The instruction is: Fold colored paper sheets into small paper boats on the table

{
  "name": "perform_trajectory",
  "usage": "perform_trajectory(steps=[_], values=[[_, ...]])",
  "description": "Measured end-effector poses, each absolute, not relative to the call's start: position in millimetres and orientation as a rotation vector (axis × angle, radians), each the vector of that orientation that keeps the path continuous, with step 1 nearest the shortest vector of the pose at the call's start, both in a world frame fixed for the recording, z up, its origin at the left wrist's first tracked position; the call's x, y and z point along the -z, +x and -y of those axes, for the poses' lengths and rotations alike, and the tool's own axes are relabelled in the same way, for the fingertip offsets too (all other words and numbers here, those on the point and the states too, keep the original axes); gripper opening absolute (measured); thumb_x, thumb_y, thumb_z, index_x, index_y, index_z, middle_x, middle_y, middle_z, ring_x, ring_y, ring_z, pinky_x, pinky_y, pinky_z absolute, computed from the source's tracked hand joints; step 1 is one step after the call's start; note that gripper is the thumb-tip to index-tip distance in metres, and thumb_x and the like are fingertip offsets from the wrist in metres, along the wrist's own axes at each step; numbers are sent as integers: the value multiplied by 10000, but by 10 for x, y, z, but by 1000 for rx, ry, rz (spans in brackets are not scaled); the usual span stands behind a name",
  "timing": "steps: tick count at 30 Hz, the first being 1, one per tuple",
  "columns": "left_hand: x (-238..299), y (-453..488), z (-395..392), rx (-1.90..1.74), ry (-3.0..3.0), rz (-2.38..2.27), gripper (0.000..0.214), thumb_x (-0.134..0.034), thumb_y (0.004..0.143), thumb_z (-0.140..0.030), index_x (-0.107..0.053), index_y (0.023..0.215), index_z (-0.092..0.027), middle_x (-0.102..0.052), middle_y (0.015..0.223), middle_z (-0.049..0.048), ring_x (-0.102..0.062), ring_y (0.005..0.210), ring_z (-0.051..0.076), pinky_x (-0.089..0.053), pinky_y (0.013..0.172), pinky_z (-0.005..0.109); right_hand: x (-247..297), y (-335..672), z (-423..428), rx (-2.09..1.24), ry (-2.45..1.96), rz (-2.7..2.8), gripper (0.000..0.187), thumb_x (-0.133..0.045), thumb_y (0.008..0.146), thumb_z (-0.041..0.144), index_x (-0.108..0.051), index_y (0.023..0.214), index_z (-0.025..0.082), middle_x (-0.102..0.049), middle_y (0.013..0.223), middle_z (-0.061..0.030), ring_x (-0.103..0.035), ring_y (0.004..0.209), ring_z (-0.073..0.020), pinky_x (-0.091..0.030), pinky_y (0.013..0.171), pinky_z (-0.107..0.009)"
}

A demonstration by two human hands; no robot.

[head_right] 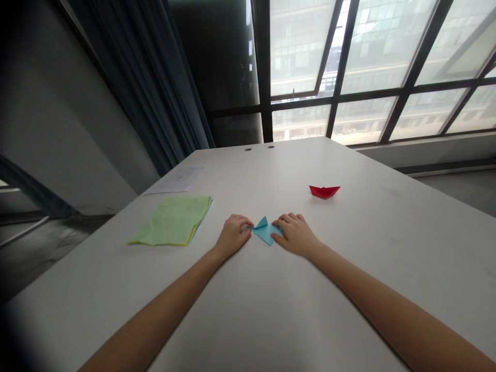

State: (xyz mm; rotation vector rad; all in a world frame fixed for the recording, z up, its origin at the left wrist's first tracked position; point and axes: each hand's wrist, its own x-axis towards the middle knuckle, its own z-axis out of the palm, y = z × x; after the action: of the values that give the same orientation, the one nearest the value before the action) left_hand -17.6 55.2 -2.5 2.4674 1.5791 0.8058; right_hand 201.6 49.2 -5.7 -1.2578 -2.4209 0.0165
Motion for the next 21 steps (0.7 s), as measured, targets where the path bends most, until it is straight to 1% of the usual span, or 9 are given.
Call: perform_trajectory(steps=[5,8,11,16,18,21], values=[[42,-173,-541,-686,2660,-1372,271,-498,727,-79,-672,878,-222,-646,913,27,-517,930,177,-376,841,345,35,2006,-485,-9,-1256,2431,319,-474,827,415,-594,1051,223,-607,985,-73,-507,904,-221,-336,788,-364],[28,-167,-530,-634,2712,-1342,260,-491,755,-88,-667,892,-221,-645,927,28,-527,913,171,-374,824,338,27,2000,-483,-3,-1215,2447,312,-460,839,385,-582,1083,233,-598,988,-76,-509,897,-216,-341,780,-363],[-4,-153,-512,-572,2733,-1379,234,-491,775,-116,-664,893,-220,-645,919,38,-532,907,178,-365,818,344,26,1999,-487,-18,-1099,2492,285,-437,850,300,-588,1087,248,-592,978,-74,-515,878,-197,-350,779,-353],[-59,-123,-481,-482,2785,-1439,198,-487,786,-157,-657,870,-211,-639,879,50,-536,875,193,-347,804,362,7,2000,-476,-116,-899,2544,288,-438,785,134,-640,962,237,-602,918,-57,-521,859,-180,-369,783,-340],[-71,-111,-475,-462,2793,-1463,186,-491,781,-158,-652,859,-207,-633,868,53,-535,870,193,-343,802,361,-13,1990,-454,-167,-834,2547,277,-441,754,107,-650,894,224,-609,891,-53,-528,844,-174,-376,784,-336],[-76,-94,-467,-444,2801,-1498,176,-487,783,-164,-641,862,-198,-622,870,59,-530,869,194,-346,798,355,-46,1966,-417,-225,-797,2544,264,-446,727,93,-650,845,211,-621,859,-46,-542,817,-168,-382,792,-336]])
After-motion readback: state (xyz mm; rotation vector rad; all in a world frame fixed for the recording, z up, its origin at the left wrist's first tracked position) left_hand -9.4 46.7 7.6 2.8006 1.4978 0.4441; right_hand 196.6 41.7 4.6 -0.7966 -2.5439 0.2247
